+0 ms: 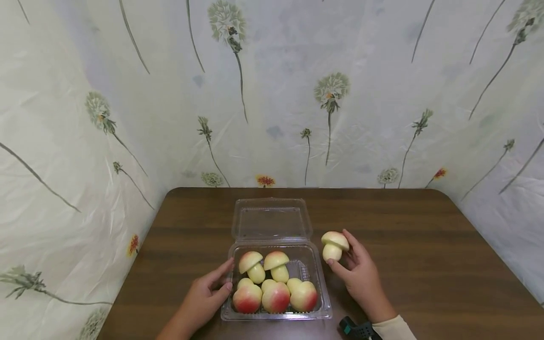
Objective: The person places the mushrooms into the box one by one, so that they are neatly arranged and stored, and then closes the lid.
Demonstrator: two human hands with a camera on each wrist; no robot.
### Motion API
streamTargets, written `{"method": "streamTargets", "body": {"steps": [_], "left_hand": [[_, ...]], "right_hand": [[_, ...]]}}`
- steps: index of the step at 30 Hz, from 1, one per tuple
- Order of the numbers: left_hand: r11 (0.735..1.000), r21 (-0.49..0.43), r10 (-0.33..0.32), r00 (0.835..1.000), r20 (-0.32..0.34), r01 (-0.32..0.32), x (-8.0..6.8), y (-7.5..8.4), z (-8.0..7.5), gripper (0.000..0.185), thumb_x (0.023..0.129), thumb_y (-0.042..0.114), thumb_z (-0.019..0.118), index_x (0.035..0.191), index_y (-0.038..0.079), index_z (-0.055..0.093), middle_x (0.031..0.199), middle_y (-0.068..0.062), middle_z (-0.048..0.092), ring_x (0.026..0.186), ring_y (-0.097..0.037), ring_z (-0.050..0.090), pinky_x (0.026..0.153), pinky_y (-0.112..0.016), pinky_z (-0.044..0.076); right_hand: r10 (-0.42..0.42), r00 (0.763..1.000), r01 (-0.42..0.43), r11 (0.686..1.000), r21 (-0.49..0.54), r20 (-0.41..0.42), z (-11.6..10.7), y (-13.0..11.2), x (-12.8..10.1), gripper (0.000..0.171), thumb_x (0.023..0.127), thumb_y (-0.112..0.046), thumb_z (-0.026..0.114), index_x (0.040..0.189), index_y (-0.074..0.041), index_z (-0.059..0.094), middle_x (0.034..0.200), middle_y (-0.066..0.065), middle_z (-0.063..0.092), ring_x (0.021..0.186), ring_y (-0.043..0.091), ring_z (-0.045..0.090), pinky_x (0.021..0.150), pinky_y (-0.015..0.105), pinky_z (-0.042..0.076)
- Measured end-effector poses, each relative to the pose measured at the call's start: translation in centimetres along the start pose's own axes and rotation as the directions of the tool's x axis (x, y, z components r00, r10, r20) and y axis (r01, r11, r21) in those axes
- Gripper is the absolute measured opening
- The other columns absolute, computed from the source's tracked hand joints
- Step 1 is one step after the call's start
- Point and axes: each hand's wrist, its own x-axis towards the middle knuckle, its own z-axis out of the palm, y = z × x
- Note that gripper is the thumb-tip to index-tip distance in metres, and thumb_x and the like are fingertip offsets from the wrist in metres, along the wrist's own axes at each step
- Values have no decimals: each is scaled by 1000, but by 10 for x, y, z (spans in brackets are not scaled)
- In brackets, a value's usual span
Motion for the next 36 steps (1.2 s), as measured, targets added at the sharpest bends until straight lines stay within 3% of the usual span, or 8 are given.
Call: {"method": "streamTargets", "body": {"steps": [4,13,16,23,31,36], "left_hand": [[1000,-5,-5,1000,-3,5,0,1,0,55,103,14,67,155,6,50,149,-20,59,116,-19,70,82,-23,60],[999,-14,53,999,3,-52,-1,3,0,54,104,12,66,155,3,50,147,-25,60,115,-21,71,79,-22,60],[999,-22,48,999,6,-48,-1,3,0,54,104,12,66,155,3,49,147,-25,59,115,-22,71,78,-23,60],[1000,-13,-14,1000,-5,14,0,1,0,55,104,13,67,156,9,50,149,-19,60,116,-20,71,78,-23,59],[1000,-7,-7,1000,-5,7,0,0,0,55,104,15,67,156,8,50,148,-20,60,115,-21,71,79,-23,59],[1000,2,7,1000,-7,-7,0,-1,0,55,104,16,67,155,8,50,148,-20,60,115,-23,71,79,-23,60]], "right_hand": [[-16,1000,16,999,31,5,3,-1,-2,86,89,4,80,159,4,30,158,26,39,131,-14,45,105,8,40],[-96,994,89,987,136,46,12,-9,-7,80,87,14,76,152,6,32,152,16,42,138,-7,46,110,13,39],[-104,993,97,988,123,52,14,-11,-7,78,86,13,76,152,6,35,150,14,44,137,-8,47,109,13,40],[-98,991,91,993,73,87,15,-14,-5,77,88,7,79,154,3,38,153,25,45,135,-11,47,107,11,40],[-102,985,99,995,25,139,18,-15,-5,78,88,1,81,155,-2,41,154,25,48,136,-11,46,106,11,42],[-154,977,154,988,6,145,21,-14,-4,78,86,5,82,153,-3,44,151,23,50,137,-9,46,108,13,41]]}}
